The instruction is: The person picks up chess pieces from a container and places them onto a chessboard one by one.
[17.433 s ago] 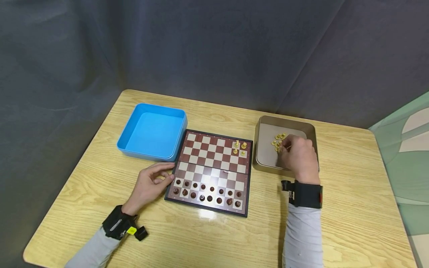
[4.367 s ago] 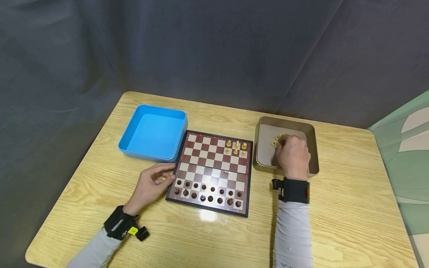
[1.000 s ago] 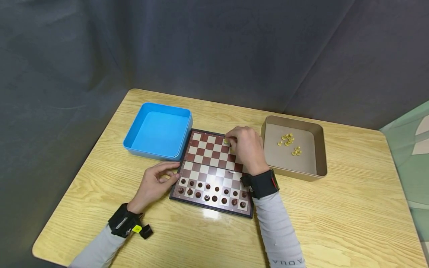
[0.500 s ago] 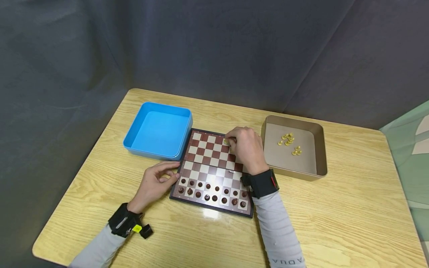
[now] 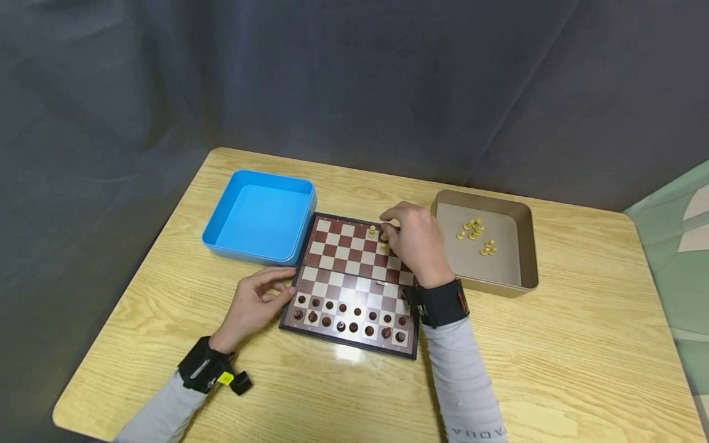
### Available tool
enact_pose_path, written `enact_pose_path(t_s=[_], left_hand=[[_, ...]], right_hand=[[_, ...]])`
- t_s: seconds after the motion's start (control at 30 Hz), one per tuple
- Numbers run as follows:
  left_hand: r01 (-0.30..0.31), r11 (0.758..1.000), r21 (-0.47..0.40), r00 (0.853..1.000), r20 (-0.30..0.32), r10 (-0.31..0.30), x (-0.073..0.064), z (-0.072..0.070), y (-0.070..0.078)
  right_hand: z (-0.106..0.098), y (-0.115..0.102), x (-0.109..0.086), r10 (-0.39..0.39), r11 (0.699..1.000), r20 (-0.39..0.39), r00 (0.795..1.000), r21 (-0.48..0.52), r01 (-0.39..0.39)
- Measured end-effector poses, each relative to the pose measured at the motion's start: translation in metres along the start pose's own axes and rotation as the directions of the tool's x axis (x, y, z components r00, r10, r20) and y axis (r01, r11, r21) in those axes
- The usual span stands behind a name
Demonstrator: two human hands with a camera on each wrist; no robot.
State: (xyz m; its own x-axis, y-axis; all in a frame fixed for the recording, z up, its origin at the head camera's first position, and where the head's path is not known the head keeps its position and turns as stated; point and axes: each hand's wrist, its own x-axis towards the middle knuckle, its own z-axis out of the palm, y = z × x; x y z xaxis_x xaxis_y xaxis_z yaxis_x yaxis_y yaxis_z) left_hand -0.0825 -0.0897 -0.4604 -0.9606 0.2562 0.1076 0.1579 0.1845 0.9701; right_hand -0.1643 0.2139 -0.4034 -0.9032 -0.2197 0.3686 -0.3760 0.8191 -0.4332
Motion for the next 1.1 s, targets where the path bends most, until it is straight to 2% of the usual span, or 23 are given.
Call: enact_pose_path(t_s=[0.23,0.4,0.5,0.77,0.97,1.1], left_hand=[[-0.002,1.000,0.007,1.000,-0.019,0.002,0.002,0.001,-0.024],[-0.018,1.000,-0.007,1.000,-0.005,0.018,0.000,0.000,-0.009],[-0.013,1.000,-0.007,1.000,0.000,0.013,-0.001,0.000,-0.001],[-0.028,1.000,-0.009,1.000,-0.002,0.028,0.000,0.000,-0.004],[-0.027,1.000,-0.016,1.000,-0.009,0.026,0.001,0.000,-0.018],[-0.016,1.000,0.003,1.000,-0.018,0.016,0.002,0.001,-0.029]], right_hand=[[-0.018,0.017,-0.003,0.013,1.000,-0.093,0.996,-0.026,-0.015],[-0.030,0.035,-0.006,0.031,0.998,-0.149,0.988,-0.054,-0.039],[-0.034,0.045,-0.009,0.065,0.994,-0.142,0.988,-0.073,-0.076],[-0.042,0.058,-0.015,0.147,0.982,-0.097,0.984,-0.108,-0.157],[-0.045,0.062,-0.018,0.224,0.963,-0.073,0.972,-0.139,-0.232],[-0.048,0.065,-0.021,0.234,0.955,-0.066,0.970,-0.170,-0.242]])
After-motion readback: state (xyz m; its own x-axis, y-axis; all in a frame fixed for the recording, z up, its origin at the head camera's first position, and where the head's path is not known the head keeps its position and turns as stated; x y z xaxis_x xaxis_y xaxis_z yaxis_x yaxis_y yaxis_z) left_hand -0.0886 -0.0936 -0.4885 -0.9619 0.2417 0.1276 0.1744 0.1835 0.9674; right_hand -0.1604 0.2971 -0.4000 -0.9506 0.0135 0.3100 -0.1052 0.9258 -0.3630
